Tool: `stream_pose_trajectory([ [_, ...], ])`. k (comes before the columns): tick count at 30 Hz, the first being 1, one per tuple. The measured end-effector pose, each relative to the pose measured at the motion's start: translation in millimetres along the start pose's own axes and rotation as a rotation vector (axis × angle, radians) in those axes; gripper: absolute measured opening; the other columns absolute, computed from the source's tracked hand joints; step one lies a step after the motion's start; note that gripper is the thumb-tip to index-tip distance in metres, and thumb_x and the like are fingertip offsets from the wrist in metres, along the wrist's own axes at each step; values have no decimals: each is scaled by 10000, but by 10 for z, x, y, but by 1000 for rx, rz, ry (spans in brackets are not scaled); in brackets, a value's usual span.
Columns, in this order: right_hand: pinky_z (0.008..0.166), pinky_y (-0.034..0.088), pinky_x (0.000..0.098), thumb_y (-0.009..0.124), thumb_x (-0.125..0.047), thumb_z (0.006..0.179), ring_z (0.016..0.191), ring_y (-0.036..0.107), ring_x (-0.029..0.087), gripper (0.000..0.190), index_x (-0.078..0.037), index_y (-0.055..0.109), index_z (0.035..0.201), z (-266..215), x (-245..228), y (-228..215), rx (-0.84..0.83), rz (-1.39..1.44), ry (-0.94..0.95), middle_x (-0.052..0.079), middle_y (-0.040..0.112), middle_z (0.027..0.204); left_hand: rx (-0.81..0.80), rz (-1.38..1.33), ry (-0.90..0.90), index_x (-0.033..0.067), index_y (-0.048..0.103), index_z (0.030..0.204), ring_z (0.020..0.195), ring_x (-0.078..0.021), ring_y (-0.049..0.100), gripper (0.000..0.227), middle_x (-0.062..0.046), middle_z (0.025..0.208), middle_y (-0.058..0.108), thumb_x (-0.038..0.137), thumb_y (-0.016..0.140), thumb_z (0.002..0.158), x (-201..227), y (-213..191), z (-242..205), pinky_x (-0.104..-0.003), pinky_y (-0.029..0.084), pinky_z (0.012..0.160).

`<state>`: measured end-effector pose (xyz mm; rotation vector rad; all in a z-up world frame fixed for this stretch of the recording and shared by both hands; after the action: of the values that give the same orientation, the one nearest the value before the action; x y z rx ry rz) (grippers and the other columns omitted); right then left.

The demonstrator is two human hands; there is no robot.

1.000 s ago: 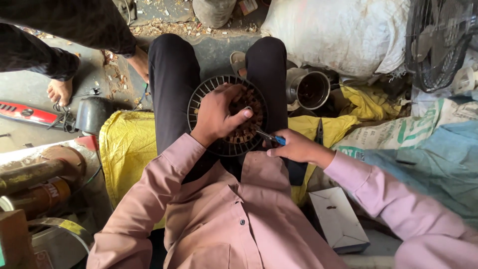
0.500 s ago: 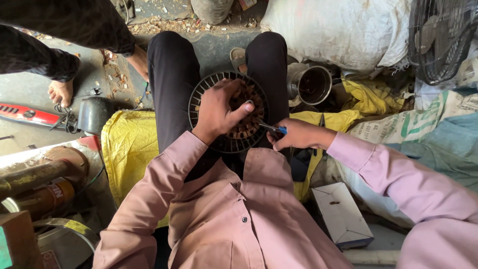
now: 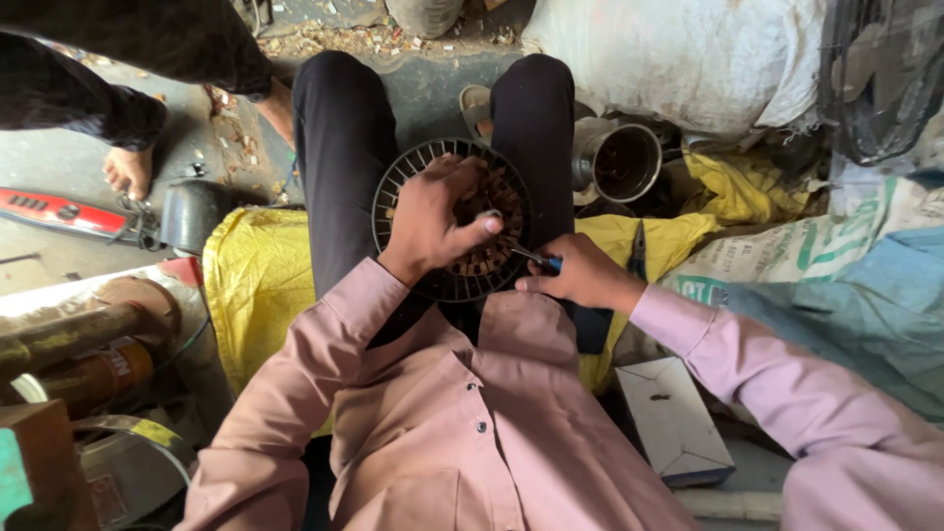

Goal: The recorder uses pliers to cut or manipulate wires on an electric fan stator.

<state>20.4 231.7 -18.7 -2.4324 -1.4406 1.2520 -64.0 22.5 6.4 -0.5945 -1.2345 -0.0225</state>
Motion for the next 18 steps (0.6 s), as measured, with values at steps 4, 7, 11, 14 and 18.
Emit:
stream_pose_trajectory([
  [4,591,507,364,874,-417,757,568,663,207,442,-34,663,697,-70,-53,85,177,-10,-77,84,685,633,-17,14,-4,-78,638,1246,1006,-438,658,937,-242,1055,664,779,550,878,68,-4,-4,-487,534,853],
  [7,554,499,385,884,-404,759,523,662,279,406,-42,707,705,-118,-79,125,300,-69,-83,117,671,599,-28,76,5,-74,637,1249,1038,-445,653,947,-229,1024,664,782,578,850,118,-10,-22,-500,531,886],
  [11,507,488,402,879,-393,758,510,644,318,390,-37,719,745,-256,-234,16,489,-71,-204,129,648,598,19,75,34,-74,622,1276,1064,-464,656,948,-253,1114,671,783,588,871,132,-51,-61,-489,531,907],
  [14,525,491,425,858,-380,794,538,642,336,380,-36,708,729,-299,-326,-62,450,-155,-185,138,635,590,3,-12,-37,-63,628,1273,1027,-457,672,930,-251,1115,679,769,580,859,22,-80,-49,-477,530,894],
  [18,571,493,475,797,-315,847,618,624,368,356,2,659,762,-320,-390,-66,422,-358,-231,163,607,697,-149,-150,-78,-50,597,1294,1119,-463,672,856,-248,1149,686,719,549,922,-121,-229,94,-459,521,952],
])
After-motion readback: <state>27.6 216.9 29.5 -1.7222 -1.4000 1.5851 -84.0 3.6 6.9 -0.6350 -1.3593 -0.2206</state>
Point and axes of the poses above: each hand's wrist, its own z-axis towards the middle knuckle, its own y-axis out of the palm, x = y × z, the point moved 6 cm from there along z, towards the middle knuckle
